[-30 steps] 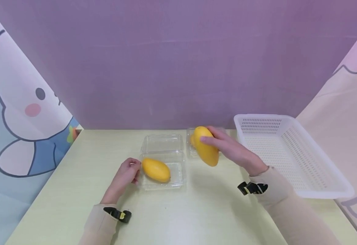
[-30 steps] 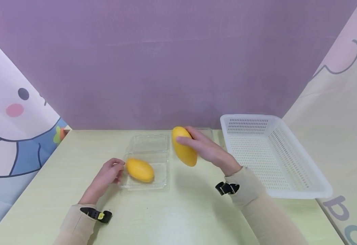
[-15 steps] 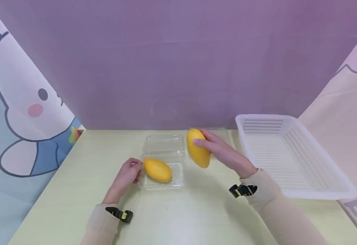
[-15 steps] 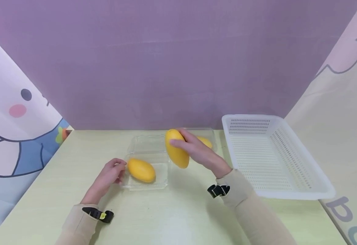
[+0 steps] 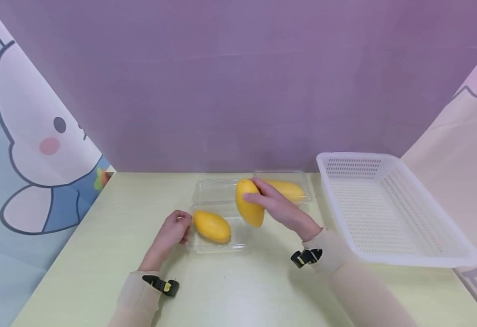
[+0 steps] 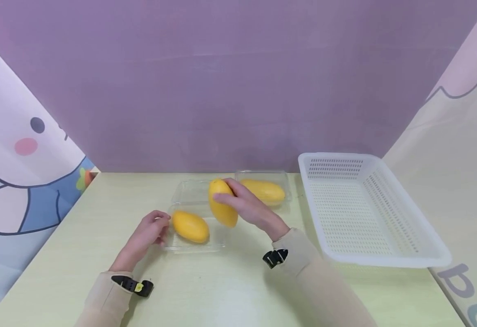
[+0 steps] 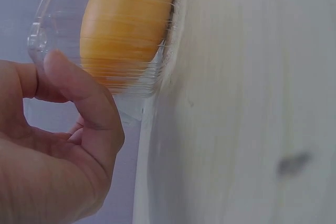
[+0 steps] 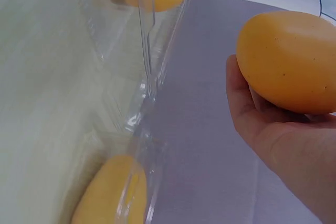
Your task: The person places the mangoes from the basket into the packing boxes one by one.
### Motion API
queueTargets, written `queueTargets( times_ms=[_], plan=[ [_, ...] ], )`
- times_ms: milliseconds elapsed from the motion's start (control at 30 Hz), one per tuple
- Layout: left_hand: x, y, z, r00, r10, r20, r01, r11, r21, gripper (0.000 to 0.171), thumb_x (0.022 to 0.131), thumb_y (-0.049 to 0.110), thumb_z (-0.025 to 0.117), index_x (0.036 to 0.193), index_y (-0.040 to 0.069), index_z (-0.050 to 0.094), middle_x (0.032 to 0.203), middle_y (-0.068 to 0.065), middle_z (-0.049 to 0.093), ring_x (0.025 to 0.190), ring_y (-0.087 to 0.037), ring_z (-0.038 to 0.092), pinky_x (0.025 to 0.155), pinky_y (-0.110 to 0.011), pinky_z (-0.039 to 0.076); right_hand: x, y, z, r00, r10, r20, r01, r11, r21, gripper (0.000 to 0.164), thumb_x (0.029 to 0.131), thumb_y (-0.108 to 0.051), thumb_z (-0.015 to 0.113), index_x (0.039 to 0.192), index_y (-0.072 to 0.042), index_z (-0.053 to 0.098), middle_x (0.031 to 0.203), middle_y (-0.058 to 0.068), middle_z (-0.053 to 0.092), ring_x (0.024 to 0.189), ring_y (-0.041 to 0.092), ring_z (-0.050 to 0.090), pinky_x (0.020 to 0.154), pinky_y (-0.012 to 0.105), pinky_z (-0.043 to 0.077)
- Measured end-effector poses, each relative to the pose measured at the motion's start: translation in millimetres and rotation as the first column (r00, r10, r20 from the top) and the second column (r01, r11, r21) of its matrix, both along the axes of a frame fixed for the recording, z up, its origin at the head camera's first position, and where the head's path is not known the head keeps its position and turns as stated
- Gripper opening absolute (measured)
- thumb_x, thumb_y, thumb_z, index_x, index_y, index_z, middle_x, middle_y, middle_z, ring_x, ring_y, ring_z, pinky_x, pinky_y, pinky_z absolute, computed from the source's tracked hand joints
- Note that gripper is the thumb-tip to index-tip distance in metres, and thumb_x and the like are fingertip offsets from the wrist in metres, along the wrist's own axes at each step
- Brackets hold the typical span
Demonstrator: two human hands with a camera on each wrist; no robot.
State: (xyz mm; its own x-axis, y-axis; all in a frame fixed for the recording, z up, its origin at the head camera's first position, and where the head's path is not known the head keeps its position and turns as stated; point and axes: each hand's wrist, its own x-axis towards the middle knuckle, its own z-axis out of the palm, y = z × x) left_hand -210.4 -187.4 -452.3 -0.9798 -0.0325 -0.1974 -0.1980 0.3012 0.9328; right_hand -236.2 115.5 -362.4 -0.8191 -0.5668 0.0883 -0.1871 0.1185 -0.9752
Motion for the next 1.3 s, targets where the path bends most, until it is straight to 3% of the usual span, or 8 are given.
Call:
queueTargets(
  times_ms=[267, 500, 800, 1133, 1300],
  plan=[
    [-0.7, 0.5, 0.6, 1.000, 0.010, 0.011, -0.010, 1.000, -0.006, 0.023, 0.102, 0.014, 0.048, 0.120, -0.001, 0.049, 0.080, -0.009, 0.053, 0.062, -0.018, 0.050, 0.054, -0.029, 0.050, -0.2, -16.2, -14.2, 0.999, -0.045, -0.013, 0.046, 0.999, 0.018, 0.043, 0.101, -0.026, 0.057, 0.137, -0.002, 0.051, 0.108, 0.011, 0.057, 0.096, 0.026, 0.056, 0.090, 0.038, 0.045],
    [-1.9, -1.1, -1.1, 1.000, 0.016, 0.016, -0.016, 1.000, -0.010, 0.024, 0.102, 0.014, 0.047, 0.120, -0.001, 0.049, 0.080, -0.009, 0.053, 0.062, -0.018, 0.050, 0.054, -0.029, 0.050, -2.7, -27.3, -29.0, 0.996, -0.059, -0.062, 0.063, 0.996, 0.064, 0.042, 0.099, -0.028, 0.061, 0.134, -0.005, 0.056, 0.105, 0.009, 0.061, 0.093, 0.024, 0.057, 0.086, 0.037, 0.046],
    [-2.3, -0.2, -2.1, 1.000, 0.010, 0.022, -0.010, 1.000, -0.018, 0.025, 0.101, 0.014, 0.046, 0.120, -0.002, 0.049, 0.081, -0.011, 0.053, 0.063, -0.018, 0.050, 0.055, -0.028, 0.050, -5.1, -38.5, -51.1, 0.997, -0.062, -0.037, 0.066, 0.992, 0.112, 0.047, 0.098, -0.028, 0.064, 0.136, -0.003, 0.057, 0.116, 0.009, 0.063, 0.101, 0.022, 0.057, 0.093, 0.037, 0.047],
    [-2.7, 0.2, -2.9, 1.000, 0.013, 0.016, -0.012, 1.000, -0.009, 0.024, 0.100, 0.013, 0.046, 0.119, -0.002, 0.049, 0.081, -0.012, 0.054, 0.062, -0.019, 0.051, 0.055, -0.028, 0.050, -4.5, -46.2, -57.4, 0.995, -0.053, -0.083, 0.072, 0.966, 0.248, 0.052, 0.096, -0.035, 0.066, 0.139, -0.008, 0.055, 0.123, 0.006, 0.063, 0.104, 0.021, 0.059, 0.095, 0.041, 0.049],
    [-3.3, 0.8, -3.1, 1.000, 0.018, 0.015, -0.018, 1.000, -0.008, 0.022, 0.100, 0.013, 0.047, 0.117, -0.001, 0.049, 0.081, -0.011, 0.053, 0.061, -0.018, 0.050, 0.054, -0.028, 0.051, -4.8, -51.4, -58.2, 0.986, -0.053, -0.160, 0.103, 0.939, 0.327, 0.054, 0.094, -0.036, 0.068, 0.137, -0.007, 0.055, 0.123, 0.005, 0.062, 0.105, 0.020, 0.059, 0.095, 0.039, 0.050]
  ],
)
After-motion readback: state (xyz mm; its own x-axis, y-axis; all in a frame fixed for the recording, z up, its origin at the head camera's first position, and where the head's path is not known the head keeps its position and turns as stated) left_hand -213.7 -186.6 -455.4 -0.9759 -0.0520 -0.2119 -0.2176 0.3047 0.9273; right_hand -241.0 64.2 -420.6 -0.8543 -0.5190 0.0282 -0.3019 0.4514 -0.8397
